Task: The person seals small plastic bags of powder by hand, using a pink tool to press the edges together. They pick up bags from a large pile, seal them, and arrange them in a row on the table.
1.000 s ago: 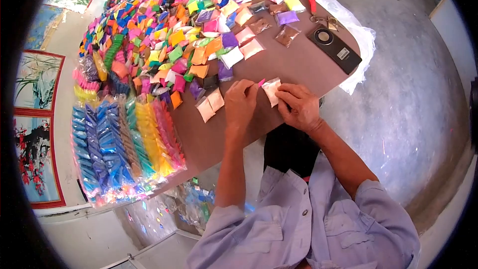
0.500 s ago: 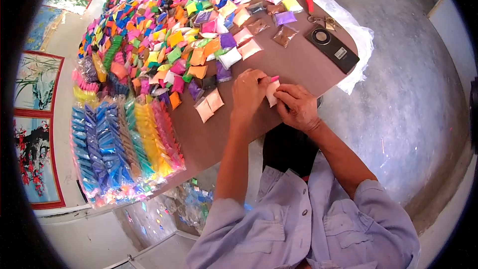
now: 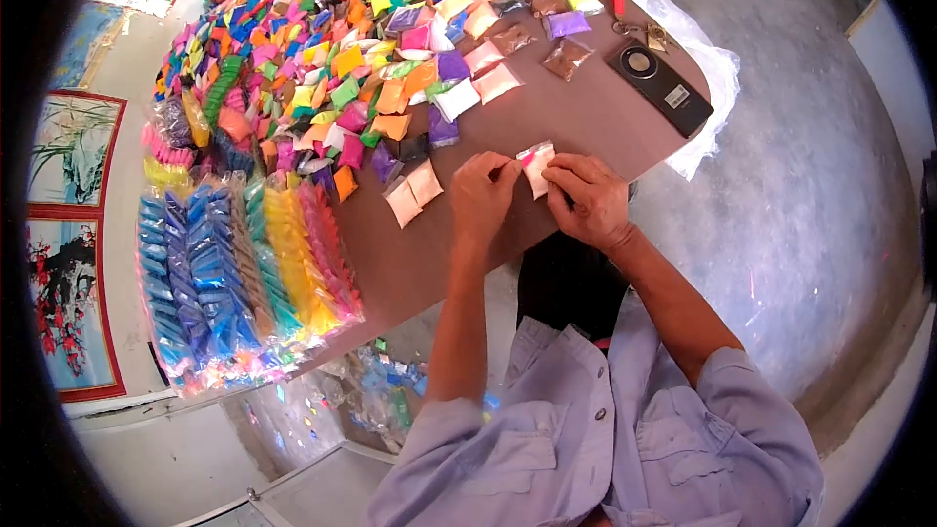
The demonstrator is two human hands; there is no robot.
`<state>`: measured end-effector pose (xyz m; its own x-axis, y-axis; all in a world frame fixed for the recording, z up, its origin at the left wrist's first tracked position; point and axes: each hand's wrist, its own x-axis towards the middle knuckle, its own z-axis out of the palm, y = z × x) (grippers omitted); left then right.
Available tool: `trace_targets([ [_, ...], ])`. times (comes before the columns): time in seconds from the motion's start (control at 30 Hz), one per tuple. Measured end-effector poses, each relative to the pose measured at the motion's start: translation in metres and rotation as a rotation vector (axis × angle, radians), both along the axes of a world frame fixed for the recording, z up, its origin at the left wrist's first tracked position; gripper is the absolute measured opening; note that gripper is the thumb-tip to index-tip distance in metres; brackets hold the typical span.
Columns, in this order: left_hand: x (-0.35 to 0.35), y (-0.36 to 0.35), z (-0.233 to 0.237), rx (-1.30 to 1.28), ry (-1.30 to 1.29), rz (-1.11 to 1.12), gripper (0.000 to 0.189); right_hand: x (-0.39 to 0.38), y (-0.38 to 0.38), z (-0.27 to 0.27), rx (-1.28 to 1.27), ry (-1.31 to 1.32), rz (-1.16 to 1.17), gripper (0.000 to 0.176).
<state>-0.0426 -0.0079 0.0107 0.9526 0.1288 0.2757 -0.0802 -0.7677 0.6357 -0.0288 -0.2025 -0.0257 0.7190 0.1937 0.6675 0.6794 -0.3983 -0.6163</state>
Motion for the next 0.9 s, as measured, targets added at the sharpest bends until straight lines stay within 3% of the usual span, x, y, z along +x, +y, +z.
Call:
trace_targets([
  [0.27,-0.014,-0.007,0.016,-0.021,-0.009,0.074,0.018,-0.001,0.001,-0.001,-0.003,0.017,-0.005,0.021],
  [0.33,-0.021,-0.014,0.015,-0.072,-0.033,-0.005,0.019,-0.002,0.002,0.0,0.006,0.008,-0.004,0.021],
  [0.6,-0.009,0.003,-0.006,-0.026,-0.034,0.081,0.017,0.0,0.0,0.004,0.0,-0.005,0.003,0.02],
  [0.7,-0.017,-0.003,0.002,-0.051,-0.064,0.111,0.014,0.001,-0.001,0.005,0.03,0.087,0.049,0.019],
  [0.77,-0.032,-0.014,0.015,-0.087,-0.071,0.126,0.014,0.002,0.0,0.005,0.285,0.426,0.078,0.02],
  [0.83,-0.042,-0.03,0.03,-0.188,0.039,0.124,0.014,0.012,-0.004,0.018,0.265,0.453,0.149,0.02],
  [0.9,-0.043,-0.028,0.014,-0.137,0.017,0.111,0.016,0.019,-0.005,0.016,0.244,0.48,0.222,0.02],
])
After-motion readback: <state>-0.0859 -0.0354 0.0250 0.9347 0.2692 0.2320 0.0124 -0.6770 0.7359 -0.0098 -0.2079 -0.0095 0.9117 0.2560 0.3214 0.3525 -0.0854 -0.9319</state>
